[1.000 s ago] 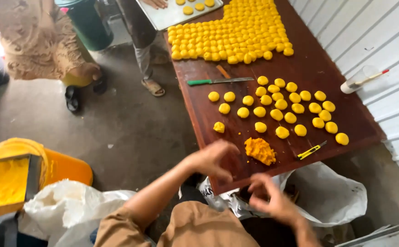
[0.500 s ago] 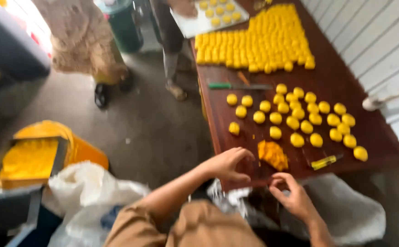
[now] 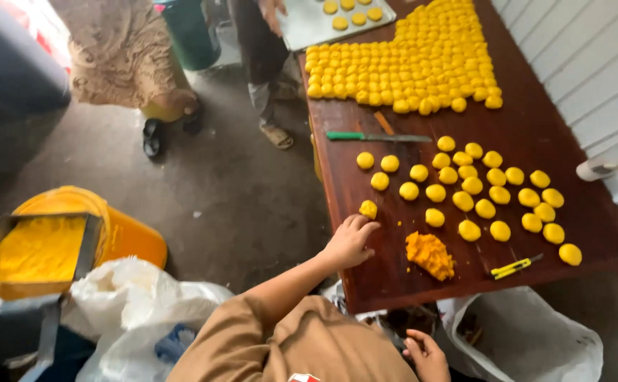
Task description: Filling yellow dough balls with an orange paste and shaping them by hand.
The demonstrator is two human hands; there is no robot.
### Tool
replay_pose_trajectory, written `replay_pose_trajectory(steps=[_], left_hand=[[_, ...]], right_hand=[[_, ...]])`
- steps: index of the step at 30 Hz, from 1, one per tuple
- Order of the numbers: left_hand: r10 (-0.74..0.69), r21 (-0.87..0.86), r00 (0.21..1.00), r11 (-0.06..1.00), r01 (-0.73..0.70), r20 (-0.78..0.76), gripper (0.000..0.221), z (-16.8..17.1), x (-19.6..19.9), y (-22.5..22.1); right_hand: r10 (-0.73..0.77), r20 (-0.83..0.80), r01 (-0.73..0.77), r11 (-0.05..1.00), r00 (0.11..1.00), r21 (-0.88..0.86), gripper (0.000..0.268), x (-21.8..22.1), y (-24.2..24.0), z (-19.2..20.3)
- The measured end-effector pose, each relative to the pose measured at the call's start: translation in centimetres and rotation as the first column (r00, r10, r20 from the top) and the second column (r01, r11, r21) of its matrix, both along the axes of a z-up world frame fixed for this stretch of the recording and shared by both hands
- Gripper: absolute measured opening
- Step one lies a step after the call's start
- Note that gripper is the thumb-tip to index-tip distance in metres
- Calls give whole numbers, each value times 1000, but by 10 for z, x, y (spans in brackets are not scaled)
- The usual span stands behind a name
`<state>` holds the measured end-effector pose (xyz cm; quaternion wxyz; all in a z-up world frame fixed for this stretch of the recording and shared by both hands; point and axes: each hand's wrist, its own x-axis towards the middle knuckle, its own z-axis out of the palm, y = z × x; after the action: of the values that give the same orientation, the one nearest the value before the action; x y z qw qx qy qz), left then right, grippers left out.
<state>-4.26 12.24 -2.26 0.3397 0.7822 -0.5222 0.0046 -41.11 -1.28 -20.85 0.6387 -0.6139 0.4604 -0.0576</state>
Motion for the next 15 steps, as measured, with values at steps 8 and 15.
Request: replay_pose_trajectory(steps=[8,15], left_hand=[[-15,327,1000,945,9,17,81,-31,69,-58],[-16,-147,1000,989,12,-25,37,-41,78,-46]], right_hand=[[51,-107,-80,953,993,-292,36,78,0,72],[14,-35,-22,970,999,-241,37,65,-7,39]])
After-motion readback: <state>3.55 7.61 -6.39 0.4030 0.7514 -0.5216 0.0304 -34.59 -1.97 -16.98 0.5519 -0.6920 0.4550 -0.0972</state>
